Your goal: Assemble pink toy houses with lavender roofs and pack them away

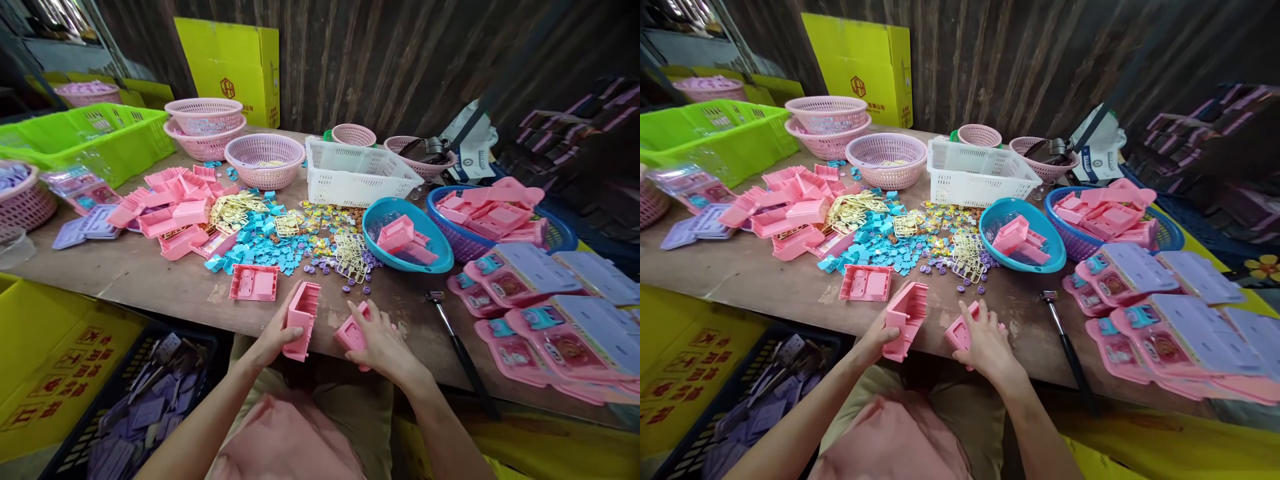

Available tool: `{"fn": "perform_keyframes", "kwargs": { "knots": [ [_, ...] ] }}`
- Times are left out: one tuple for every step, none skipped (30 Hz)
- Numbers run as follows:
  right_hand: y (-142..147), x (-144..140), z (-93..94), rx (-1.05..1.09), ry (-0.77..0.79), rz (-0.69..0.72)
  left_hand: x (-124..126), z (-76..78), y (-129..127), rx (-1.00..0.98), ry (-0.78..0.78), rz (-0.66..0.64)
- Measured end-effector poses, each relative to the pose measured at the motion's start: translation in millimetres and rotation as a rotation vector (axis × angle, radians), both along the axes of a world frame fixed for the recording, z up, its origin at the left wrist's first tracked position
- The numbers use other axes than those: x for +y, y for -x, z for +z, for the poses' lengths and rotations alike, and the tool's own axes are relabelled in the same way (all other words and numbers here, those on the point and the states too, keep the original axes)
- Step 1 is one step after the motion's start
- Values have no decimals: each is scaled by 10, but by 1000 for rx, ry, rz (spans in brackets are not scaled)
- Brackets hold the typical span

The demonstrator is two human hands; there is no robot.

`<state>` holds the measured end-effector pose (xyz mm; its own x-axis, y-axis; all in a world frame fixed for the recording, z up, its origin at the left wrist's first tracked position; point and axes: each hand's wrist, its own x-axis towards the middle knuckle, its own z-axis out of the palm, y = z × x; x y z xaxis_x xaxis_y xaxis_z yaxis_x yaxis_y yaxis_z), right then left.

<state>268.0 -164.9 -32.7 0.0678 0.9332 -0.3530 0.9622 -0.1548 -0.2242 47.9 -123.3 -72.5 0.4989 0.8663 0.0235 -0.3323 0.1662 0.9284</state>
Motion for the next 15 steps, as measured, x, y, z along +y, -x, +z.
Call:
{"fn": "perform_keyframes", "kwargs": {
  "knots": [
    [-20, -4, -21, 82, -58, -4, 1, -7, -6, -14, -4, 8],
    [-32, -8, -36, 191, -132, -23, 3, -9, -16, -28, -8, 19],
    [-36, -15, -43, 323, -210, -57, 5, -6, -31, -41, -12, 31],
    [-27, -25, -40, 476, -284, -98, 7, 3, -51, -53, -17, 40],
    [-3, -40, -30, 639, -340, -133, 8, 15, -75, -64, -23, 43],
    [37, -59, -13, 803, -370, -157, 8, 30, -104, -73, -31, 40],
    [91, -79, 6, 953, -370, -166, 7, 48, -136, -82, -39, 30],
    [155, -98, 25, 1086, -353, -169, 5, 68, -168, -92, -44, 11],
    [225, -115, 40, 1196, -332, -171, 3, 90, -199, -103, -46, -11],
    [293, -126, 51, 1282, -308, -171, 0, 114, -225, -113, -45, -33],
    [354, -131, 56, 1343, -286, -171, -1, 137, -245, -120, -46, -54],
    [404, -131, 58, 1383, -272, -169, -2, 162, -257, -124, -46, -73],
    [440, -127, 57, 1409, -264, -166, -2, 186, -261, -124, -46, -90],
    [463, -120, 56, 1424, -253, -161, -2, 211, -257, -118, -46, -107],
    [475, -112, 57, 1433, -239, -154, -1, 236, -247, -109, -49, -122]
  ]
}}
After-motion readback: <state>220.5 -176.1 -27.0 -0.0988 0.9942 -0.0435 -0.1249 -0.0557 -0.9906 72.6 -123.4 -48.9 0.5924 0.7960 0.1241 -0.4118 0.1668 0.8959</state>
